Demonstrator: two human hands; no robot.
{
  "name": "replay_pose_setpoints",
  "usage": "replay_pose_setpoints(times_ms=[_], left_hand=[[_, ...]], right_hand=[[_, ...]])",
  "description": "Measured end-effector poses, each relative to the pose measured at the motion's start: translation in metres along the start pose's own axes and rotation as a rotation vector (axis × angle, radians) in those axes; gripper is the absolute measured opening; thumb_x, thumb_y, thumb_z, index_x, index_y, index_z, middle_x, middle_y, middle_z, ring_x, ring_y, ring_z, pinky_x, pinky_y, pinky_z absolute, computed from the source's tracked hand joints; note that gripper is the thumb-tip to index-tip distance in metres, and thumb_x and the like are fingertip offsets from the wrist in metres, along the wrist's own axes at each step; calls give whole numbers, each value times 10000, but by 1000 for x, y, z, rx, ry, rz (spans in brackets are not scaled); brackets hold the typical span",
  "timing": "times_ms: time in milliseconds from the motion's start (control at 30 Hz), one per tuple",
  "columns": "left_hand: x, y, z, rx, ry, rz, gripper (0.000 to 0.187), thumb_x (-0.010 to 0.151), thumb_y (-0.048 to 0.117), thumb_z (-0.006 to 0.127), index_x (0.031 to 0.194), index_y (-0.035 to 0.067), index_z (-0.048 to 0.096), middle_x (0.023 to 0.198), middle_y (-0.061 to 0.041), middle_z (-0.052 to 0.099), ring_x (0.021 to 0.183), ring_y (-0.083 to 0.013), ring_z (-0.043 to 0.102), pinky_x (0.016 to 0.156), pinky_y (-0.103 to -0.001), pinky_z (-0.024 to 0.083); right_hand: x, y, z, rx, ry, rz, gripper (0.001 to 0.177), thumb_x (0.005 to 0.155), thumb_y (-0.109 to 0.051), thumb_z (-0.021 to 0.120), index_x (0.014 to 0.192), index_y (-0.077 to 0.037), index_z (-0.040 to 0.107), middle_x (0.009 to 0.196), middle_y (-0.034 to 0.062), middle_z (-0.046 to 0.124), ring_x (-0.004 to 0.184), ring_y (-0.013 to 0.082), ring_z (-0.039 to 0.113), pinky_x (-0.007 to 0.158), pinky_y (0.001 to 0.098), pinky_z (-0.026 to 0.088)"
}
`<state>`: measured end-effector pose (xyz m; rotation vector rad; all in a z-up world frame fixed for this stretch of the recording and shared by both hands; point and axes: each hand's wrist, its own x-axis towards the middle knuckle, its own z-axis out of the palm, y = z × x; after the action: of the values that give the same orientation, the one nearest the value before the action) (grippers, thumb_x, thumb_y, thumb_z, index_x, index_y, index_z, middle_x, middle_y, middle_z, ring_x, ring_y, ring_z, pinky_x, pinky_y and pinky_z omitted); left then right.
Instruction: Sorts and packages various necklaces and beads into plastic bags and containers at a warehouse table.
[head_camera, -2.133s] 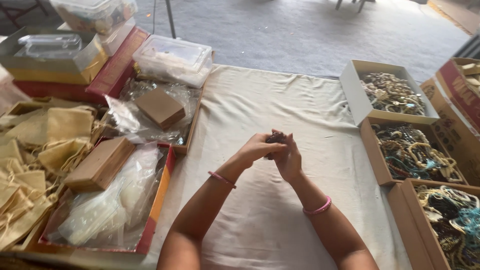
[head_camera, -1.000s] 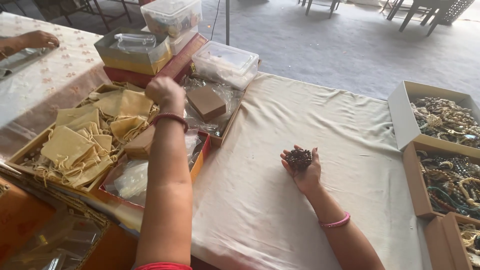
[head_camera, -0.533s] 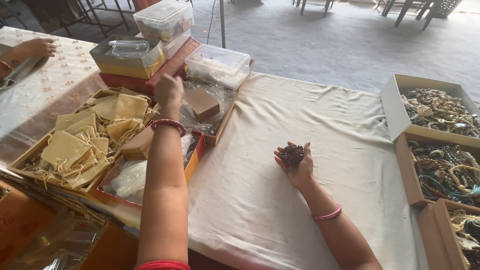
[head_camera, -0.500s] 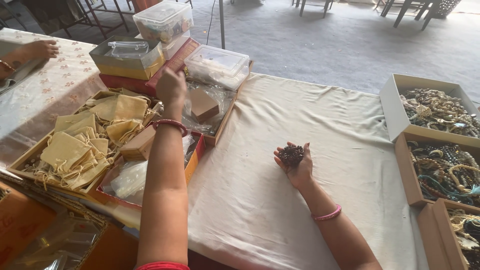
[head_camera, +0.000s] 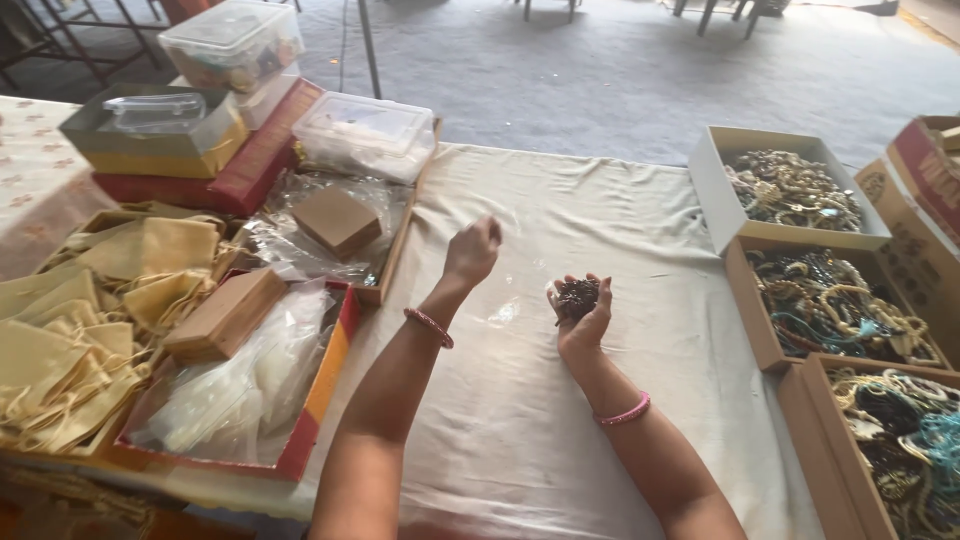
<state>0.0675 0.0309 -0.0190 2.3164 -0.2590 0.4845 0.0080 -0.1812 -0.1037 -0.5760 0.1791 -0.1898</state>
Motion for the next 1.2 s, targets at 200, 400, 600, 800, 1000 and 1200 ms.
replay_pose_setpoints(times_ms=[200, 400, 600, 800, 1000, 1200], left_hand=[[-42, -52, 48, 316, 184, 209, 240, 741, 60, 631, 956, 106, 726, 1013, -151, 708, 940, -344, 692, 795, -437, 540], [-69, -34, 34, 520, -223, 282, 188, 1032, 154, 569, 1136, 167, 725, 1123, -49, 723, 1071, -240, 711, 1106, -452, 486], [-90, 14, -8, 436, -293, 521, 755, 695, 743, 735, 1043, 73, 755, 1200, -278, 674, 1145, -392, 629, 1114, -766, 188], [-94, -24, 24, 774, -155, 735, 96, 1018, 224, 663, 1061, 155, 715, 1387, -64, 692, 1354, -173, 633, 1357, -610, 195], [-98, 0, -3, 455, -127, 711, 493, 653, 265, 660, 1055, -16, 708, 1130, -167, 732, 1116, -257, 703, 1131, -635, 323], [-100, -8, 15, 458, -286, 448, 135, 992, 80, 570, 1026, 53, 697, 976, -88, 754, 904, -237, 745, 813, -352, 604]], right_hand=[[-7, -6, 10, -57, 11, 9, 495, 971, -561, 568, 1229, -142, 517, 1105, 132, 657, 1024, 305, 684, 897, 496, 607], [-10, -10, 17, -91, -1, 38, 485, 975, -532, 563, 1237, -128, 512, 1109, 153, 663, 1034, 320, 689, 896, 491, 614], [-11, -12, 17, -109, -19, 51, 477, 974, -517, 575, 1235, -121, 521, 1114, 161, 672, 1036, 325, 699, 893, 478, 615], [-10, -11, 14, -101, -19, 42, 481, 963, -517, 600, 1230, -125, 523, 1111, 160, 677, 1034, 329, 700, 874, 466, 619], [-12, -11, 12, -89, -24, 52, 470, 965, -509, 607, 1219, -121, 532, 1109, 164, 678, 1037, 326, 702, 883, 460, 618], [-19, -9, 14, -95, -34, 45, 472, 967, -492, 609, 1244, -117, 535, 1115, 166, 680, 1048, 325, 698, 881, 454, 625]])
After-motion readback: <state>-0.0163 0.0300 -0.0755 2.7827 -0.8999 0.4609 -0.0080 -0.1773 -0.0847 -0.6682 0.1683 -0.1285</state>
